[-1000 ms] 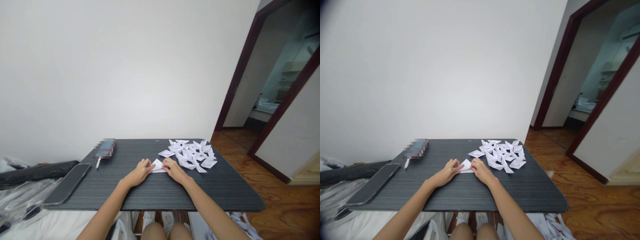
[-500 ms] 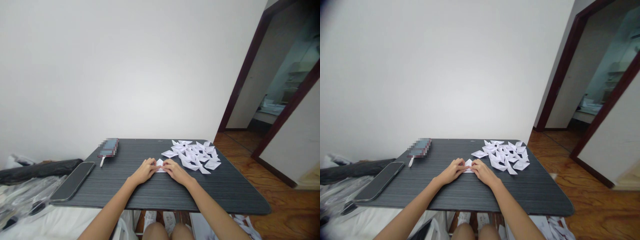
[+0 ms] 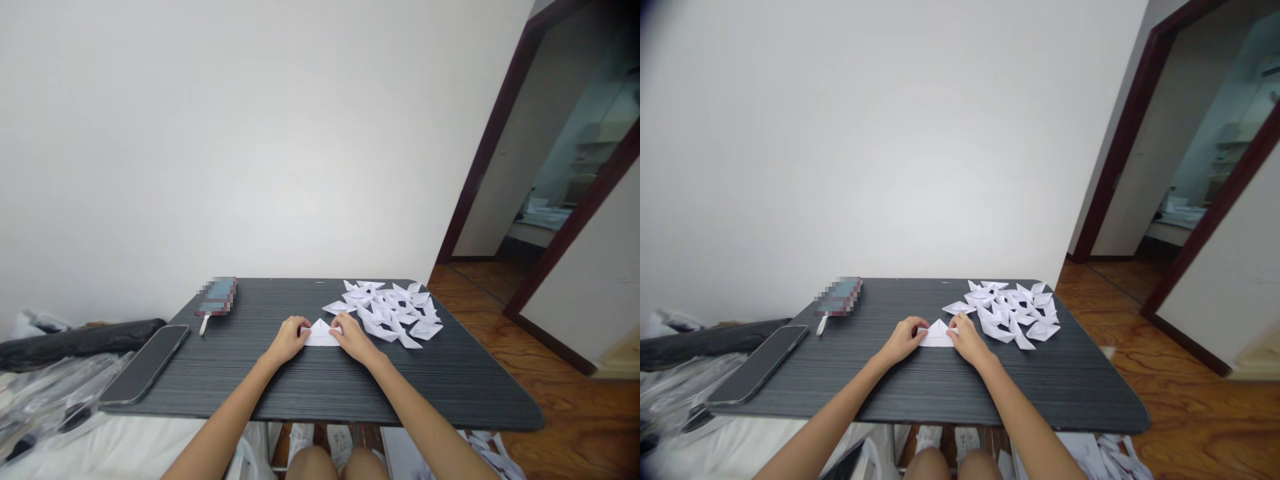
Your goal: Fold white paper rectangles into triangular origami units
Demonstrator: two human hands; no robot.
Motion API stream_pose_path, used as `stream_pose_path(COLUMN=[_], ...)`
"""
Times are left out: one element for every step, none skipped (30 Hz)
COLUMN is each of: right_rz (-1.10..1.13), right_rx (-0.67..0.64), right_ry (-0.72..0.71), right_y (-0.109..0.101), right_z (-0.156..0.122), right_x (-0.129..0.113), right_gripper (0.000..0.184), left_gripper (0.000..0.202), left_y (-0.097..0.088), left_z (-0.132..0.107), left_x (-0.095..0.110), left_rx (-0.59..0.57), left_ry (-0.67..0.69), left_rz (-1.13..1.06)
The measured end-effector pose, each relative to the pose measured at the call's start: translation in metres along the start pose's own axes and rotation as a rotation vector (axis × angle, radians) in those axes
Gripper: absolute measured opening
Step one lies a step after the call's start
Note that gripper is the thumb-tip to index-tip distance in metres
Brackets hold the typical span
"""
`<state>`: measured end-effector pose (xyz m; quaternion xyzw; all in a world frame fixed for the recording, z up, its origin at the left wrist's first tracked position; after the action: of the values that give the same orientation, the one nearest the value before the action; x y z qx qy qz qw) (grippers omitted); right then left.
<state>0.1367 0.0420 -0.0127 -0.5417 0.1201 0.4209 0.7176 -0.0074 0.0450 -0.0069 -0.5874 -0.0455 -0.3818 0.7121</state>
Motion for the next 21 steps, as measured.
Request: stream_pose_path(right_rz=[-0.026, -0.064, -0.114, -0.173, -0.232, -0.281, -0.317, -0.342, -0.362, -0.383, -0.412, -0.452, -0.497, -0.552, -0.608, -0.656, -0.691, -0.717, -0.733, -0.741, -0.744], right_rx=[0.013, 0.031, 0.051, 0.066, 0.064, 0.042, 0.005, -0.037, -0.070, -0.089, -0.092, -0.085, -0.083, -0.081, -0.088, -0.097, -0.104, -0.110, -0.109, -0.102, -0.091], right_ry=[-0.001, -0.004, -0.012, -0.027, -0.053, -0.090, -0.136, -0.181, -0.213, -0.228, -0.228, -0.218, -0.209, -0.199, -0.186, -0.165, -0.143, -0.116, -0.086, -0.053, -0.022], right_y=[0.000, 0.000, -0.001, -0.001, 0.000, 0.001, 0.004, 0.007, 0.009, 0.009, 0.008, 0.007, 0.007, 0.007, 0.007, 0.009, 0.010, 0.010, 0.010, 0.009, 0.007], right_z=[-0.001, -0.001, -0.002, -0.003, -0.004, -0.006, -0.007, -0.010, -0.012, -0.016, -0.019, -0.022, -0.025, -0.028, -0.031, -0.033, -0.035, -0.036, -0.037, -0.038, -0.039], right_x=[-0.001, -0.003, -0.006, -0.009, -0.014, -0.019, -0.024, -0.029, -0.033, -0.036, -0.039, -0.042, -0.045, -0.048, -0.052, -0.054, -0.056, -0.057, -0.057, -0.056, -0.054], right_gripper=[0.005, 0.009, 0.013, 0.016, 0.018, 0.021, 0.025, 0.028, 0.030, 0.031, 0.031, 0.032, 0.033, 0.033, 0.033, 0.033, 0.032, 0.032, 0.031, 0.031, 0.030], left_gripper=[0.019, 0.020, 0.022, 0.023, 0.025, 0.027, 0.030, 0.032, 0.034, 0.035, 0.034, 0.032, 0.030, 0.030, 0.029, 0.029, 0.028, 0.027, 0.026, 0.026, 0.025], left_y=[0.000, 0.000, 0.000, -0.001, -0.002, -0.003, -0.003, -0.001, 0.001, 0.004, 0.007, 0.010, 0.013, 0.016, 0.017, 0.020, 0.021, 0.022, 0.021, 0.019, 0.016], left_z=[-0.001, -0.002, -0.003, -0.004, -0.005, -0.007, -0.008, -0.010, -0.012, -0.015, -0.017, -0.018, -0.019, -0.020, -0.020, -0.020, -0.020, -0.021, -0.021, -0.022, -0.023], left_x=[0.001, 0.002, 0.005, 0.008, 0.012, 0.017, 0.024, 0.030, 0.036, 0.041, 0.045, 0.049, 0.051, 0.053, 0.055, 0.057, 0.058, 0.058, 0.056, 0.053, 0.049], left_rx=[0.014, 0.028, 0.042, 0.052, 0.058, 0.054, 0.037, 0.004, -0.043, -0.093, -0.137, -0.168, -0.185, -0.187, -0.175, -0.168, -0.159, -0.149, -0.137, -0.119, -0.100], left_ry=[0.007, 0.015, 0.024, 0.038, 0.066, 0.109, 0.166, 0.234, 0.301, 0.359, 0.401, 0.423, 0.430, 0.422, 0.402, 0.383, 0.355, 0.318, 0.270, 0.216, 0.167], left_rz=[0.039, 0.083, 0.129, 0.175, 0.217, 0.256, 0.288, 0.311, 0.327, 0.340, 0.356, 0.381, 0.416, 0.461, 0.509, 0.556, 0.594, 0.618, 0.631, 0.633, 0.625])
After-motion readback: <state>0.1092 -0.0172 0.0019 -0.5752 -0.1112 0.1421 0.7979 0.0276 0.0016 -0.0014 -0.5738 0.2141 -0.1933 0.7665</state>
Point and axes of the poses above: each hand's wrist, its own z-axis towards the middle knuckle, its own y-axis out of the palm, x = y × z, the point moved 7 cm from there along z, towards the middle knuckle
